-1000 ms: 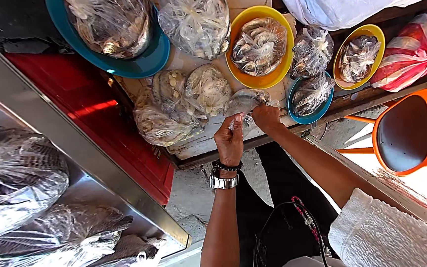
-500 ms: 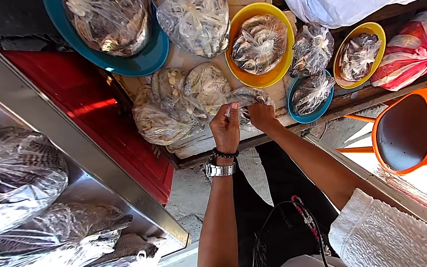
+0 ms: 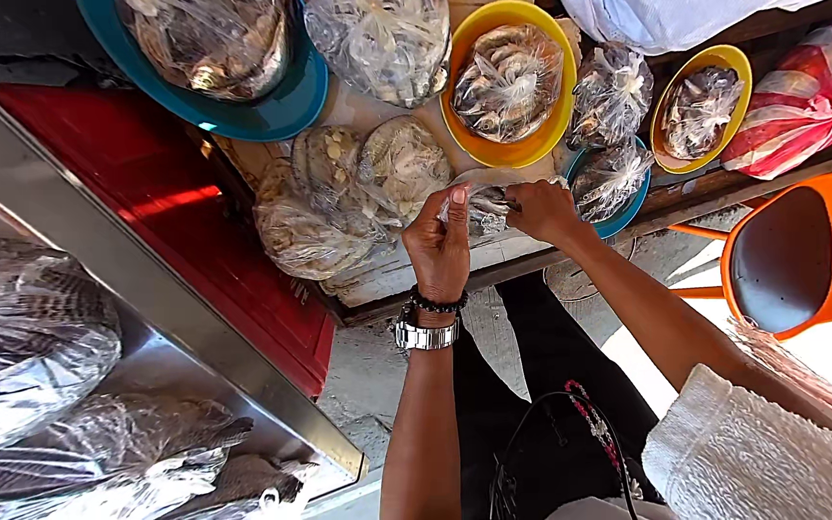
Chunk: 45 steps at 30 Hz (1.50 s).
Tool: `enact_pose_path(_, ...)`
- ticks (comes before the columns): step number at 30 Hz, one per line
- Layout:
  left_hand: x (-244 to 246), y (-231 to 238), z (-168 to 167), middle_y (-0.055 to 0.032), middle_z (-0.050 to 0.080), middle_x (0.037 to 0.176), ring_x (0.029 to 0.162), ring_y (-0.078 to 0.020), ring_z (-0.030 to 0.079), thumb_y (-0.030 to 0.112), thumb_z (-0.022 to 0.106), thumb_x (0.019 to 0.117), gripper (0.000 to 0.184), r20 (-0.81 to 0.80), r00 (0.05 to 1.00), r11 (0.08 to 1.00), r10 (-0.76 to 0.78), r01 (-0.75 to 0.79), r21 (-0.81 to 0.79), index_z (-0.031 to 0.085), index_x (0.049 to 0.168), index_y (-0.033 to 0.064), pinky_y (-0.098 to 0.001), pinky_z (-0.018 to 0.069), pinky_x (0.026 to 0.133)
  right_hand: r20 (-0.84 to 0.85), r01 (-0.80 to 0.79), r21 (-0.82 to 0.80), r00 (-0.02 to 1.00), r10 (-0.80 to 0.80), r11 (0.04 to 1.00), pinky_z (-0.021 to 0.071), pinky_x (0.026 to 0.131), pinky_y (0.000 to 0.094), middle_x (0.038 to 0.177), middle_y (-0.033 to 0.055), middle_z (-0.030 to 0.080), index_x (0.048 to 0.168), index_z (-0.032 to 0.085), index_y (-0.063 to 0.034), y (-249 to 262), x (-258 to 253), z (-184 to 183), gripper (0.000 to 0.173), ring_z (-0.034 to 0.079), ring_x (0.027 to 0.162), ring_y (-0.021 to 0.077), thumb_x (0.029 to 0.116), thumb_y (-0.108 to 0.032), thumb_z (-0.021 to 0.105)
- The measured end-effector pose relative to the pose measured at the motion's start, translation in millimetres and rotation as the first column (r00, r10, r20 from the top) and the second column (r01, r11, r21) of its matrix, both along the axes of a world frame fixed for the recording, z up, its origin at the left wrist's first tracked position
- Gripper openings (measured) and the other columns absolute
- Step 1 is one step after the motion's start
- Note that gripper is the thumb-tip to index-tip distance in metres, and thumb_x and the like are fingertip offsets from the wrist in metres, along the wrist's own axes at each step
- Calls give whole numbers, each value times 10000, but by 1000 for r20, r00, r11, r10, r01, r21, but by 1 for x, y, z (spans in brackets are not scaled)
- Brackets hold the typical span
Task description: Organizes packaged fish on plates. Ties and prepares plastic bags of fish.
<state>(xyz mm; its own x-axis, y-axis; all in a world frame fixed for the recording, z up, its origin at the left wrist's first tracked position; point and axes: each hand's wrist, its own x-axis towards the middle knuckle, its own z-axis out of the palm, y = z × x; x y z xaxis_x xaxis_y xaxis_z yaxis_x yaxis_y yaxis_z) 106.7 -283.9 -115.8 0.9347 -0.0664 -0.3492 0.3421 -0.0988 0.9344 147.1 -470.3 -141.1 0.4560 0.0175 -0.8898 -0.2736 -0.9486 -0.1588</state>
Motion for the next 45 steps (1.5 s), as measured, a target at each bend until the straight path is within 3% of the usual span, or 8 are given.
enact_pose_path(7, 5, 3, 2, 45, 547, 687, 448, 18, 386, 222, 516, 1086, 252, 3, 1000, 1000, -12, 12, 26, 689, 1185, 68, -116, 342, 421, 44, 134, 90, 989, -138, 987, 489, 765, 632, 1020, 140, 724, 1110, 745, -139, -7, 13, -5, 263, 675, 986, 364, 936, -330, 697)
enact_pose_path(14, 6, -1, -7, 47, 523, 658, 444, 11, 375, 240, 511, 1088, 257, -5, 999, 998, -45, 45, 48, 694, 1171, 80, -123, 328, 422, -6, 29, -103, 1000, -30, 994, 505, 822, 643, 1126, 244, 698, 1075, 692, 13, 27, 11, -23, 311, 669, 1093, 437, 1027, -262, 557)
enact_pose_path(23, -10, -5, -1, 53, 634, 796, 557, 35, 467, 157, 520, 1077, 272, 6, 1000, 999, 23, -22, -37, 702, 1213, 9, -130, 408, 509, 22, 102, 52, 994, -103, 993, 483, 751, 619, 986, 139, 727, 1092, 744, -139, -6, 4, 6, 256, 683, 961, 367, 982, -332, 618)
enact_pose_path(25, -18, -9, -3, 61, 641, 794, 551, 45, 455, 142, 524, 1068, 272, -15, 999, 997, 38, -39, -63, 708, 1211, 2, -127, 399, 504, 19, 77, 11, 997, -77, 997, 493, 775, 636, 1031, 195, 720, 1059, 730, -65, 3, 9, -5, 286, 680, 1011, 413, 1011, -309, 589)
enact_pose_path(29, -23, -11, -11, 41, 737, 1038, 678, 79, 541, 133, 527, 1064, 273, -69, 996, 993, 60, -66, -95, 702, 1239, 18, -109, 459, 621, 43, -22, -111, 999, 27, 994, 523, 775, 614, 1063, 263, 699, 1053, 673, 52, 27, 12, -11, 389, 688, 1027, 451, 1073, -298, 505)
enact_pose_path(34, -16, -5, -22, 108, 641, 809, 525, 55, 419, 190, 522, 1078, 259, -107, 980, 981, 166, -175, -82, 713, 1213, 77, -121, 374, 485, 341, 3, -47, 940, 13, 999, 532, 652, 601, 955, 233, 713, 1098, 703, -12, 24, -28, -14, 241, 709, 848, 448, 1053, -183, 540)
enact_pose_path(39, -17, -11, -30, 78, 625, 768, 509, 56, 408, 183, 537, 1073, 255, -110, 987, 993, 117, -117, 8, 716, 1184, 39, -116, 362, 477, 14, -35, -84, 999, 36, 996, 524, 805, 651, 1091, 274, 702, 1084, 713, 17, 32, -34, -35, 322, 680, 1025, 476, 1051, -277, 584)
enact_pose_path(45, -26, -10, -40, 88, 602, 745, 501, 40, 416, 184, 525, 1077, 255, -162, 978, 991, 130, -134, -9, 714, 1190, 54, -129, 374, 469, 71, -6, -128, 997, 15, 992, 530, 788, 641, 1063, 278, 703, 1063, 695, 45, 43, -50, -50, 334, 688, 1001, 474, 1043, -273, 596)
